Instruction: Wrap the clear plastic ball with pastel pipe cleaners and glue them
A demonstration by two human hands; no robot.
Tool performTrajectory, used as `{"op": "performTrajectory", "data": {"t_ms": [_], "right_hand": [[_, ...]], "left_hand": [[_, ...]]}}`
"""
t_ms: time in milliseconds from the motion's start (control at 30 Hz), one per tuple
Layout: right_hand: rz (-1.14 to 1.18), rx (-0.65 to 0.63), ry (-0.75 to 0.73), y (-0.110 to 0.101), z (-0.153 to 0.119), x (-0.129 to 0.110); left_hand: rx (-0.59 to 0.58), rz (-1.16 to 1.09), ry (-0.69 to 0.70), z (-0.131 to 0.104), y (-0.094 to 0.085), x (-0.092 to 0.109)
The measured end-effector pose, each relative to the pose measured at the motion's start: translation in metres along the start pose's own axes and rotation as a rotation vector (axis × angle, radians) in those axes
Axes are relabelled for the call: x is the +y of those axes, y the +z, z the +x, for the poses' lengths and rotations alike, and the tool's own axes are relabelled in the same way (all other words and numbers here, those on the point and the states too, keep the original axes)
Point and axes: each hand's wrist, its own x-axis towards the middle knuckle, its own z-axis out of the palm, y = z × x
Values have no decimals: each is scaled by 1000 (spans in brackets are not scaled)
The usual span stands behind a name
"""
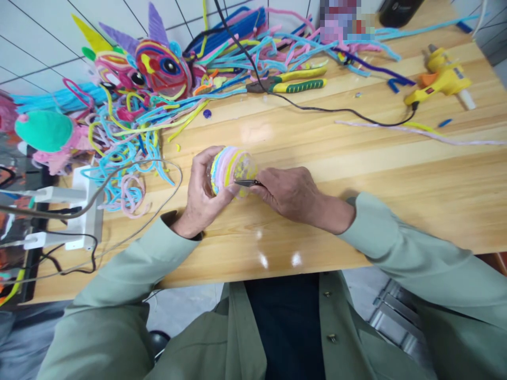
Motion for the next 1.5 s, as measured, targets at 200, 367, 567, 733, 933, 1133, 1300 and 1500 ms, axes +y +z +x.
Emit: {"op": "performTrajectory", "data": {"t_ms": [200,367,567,733,933,1133,1300,1500], "right_hand": [[40,-10,39,1,-2,1],[64,-3,8,2,-2,5],[57,9,7,5,-3,6],[62,-4,17,5,-3,6],[120,86,-25,7,-3,8],[341,233,4,4,-3,15],[627,149,251,2,1,22],[1094,76,506,3,8,24]], "left_hand": [[15,18,9,0,1,0],[12,-26,-18,0,1,3],[-9,-30,-32,0,0,5],[10,-17,-23,0,2,5],[4,-28,15,0,0,1],[24,19,18,-1,1,-3],[74,-5,33,0,3,-3],[108,6,50,-2,4,-8]]}}
